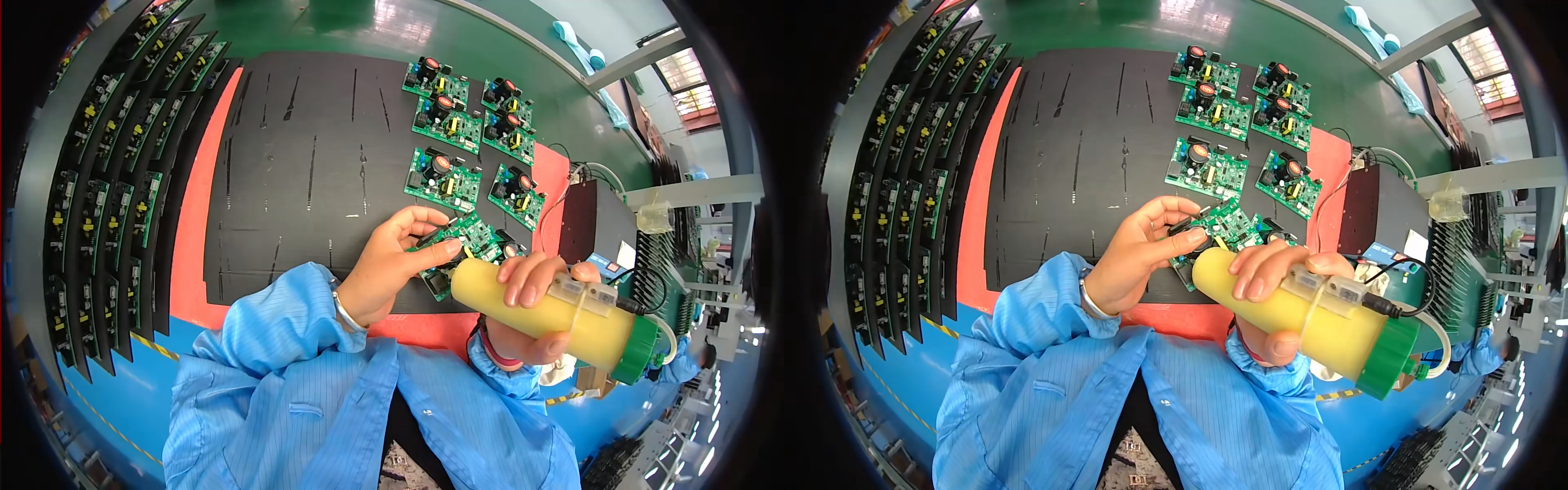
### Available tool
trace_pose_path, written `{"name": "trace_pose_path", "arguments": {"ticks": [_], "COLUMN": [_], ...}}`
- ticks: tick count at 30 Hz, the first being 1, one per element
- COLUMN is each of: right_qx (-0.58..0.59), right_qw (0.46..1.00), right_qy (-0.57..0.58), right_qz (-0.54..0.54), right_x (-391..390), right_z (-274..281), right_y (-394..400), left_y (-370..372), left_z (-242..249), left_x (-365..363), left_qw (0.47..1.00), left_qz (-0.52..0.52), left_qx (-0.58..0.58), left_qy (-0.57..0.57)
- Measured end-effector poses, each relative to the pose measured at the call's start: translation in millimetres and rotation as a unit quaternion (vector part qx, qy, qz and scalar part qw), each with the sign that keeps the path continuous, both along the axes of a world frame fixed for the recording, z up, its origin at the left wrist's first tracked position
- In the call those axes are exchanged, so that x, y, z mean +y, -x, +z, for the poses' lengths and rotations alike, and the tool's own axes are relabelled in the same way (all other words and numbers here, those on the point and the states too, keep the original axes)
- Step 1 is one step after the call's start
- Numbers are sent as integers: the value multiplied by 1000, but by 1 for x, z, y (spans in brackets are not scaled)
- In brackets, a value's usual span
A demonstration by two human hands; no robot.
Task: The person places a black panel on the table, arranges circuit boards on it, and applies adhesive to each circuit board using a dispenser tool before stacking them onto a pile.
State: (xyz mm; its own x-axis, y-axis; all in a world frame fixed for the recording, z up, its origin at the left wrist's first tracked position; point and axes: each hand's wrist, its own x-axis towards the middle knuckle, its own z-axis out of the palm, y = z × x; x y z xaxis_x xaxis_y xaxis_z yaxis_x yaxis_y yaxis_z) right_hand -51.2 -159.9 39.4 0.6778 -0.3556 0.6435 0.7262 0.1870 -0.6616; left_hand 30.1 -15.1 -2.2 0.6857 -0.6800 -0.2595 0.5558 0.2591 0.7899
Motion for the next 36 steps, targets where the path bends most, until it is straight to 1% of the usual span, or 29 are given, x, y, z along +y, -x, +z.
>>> {"name": "trace_pose_path", "arguments": {"ticks": [2,5,6,8,11,15,21,27,29,32,34,36], "right_qx": [9,-1,-4,-8,-16,-11,-2,-3,-5,6,32,34], "right_qw": [1000,998,998,998,1000,1000,1000,999,998,985,968,958], "right_qy": [4,59,62,65,6,11,24,50,63,168,238,273], "right_qz": [0,13,10,5,-13,-13,-12,-22,-21,24,73,83], "right_x": [0,-2,-3,-3,0,-1,-3,-2,-1,-10,-20,-22], "right_z": [-2,-4,-4,-6,-9,-8,-7,-7,-8,-2,6,9], "right_y": [0,-2,-2,-1,1,2,3,6,10,18,24,25], "left_y": [1,3,3,4,5,5,7,8,9,10,11,11], "left_z": [1,2,2,1,1,2,-2,-1,-2,-3,-3,-2], "left_x": [-1,-3,-3,-4,-4,-4,-7,-8,-10,-12,-13,-13], "left_qw": [1000,1000,1000,1000,999,999,999,999,998,997,997,996], "left_qz": [1,-1,-2,-1,4,6,39,41,57,74,81,88], "left_qx": [5,14,16,28,36,33,-18,-12,-7,-6,-3,4], "left_qy": [2,-6,-11,-7,-2,-3,3,-3,2,-1,-3,-1]}}
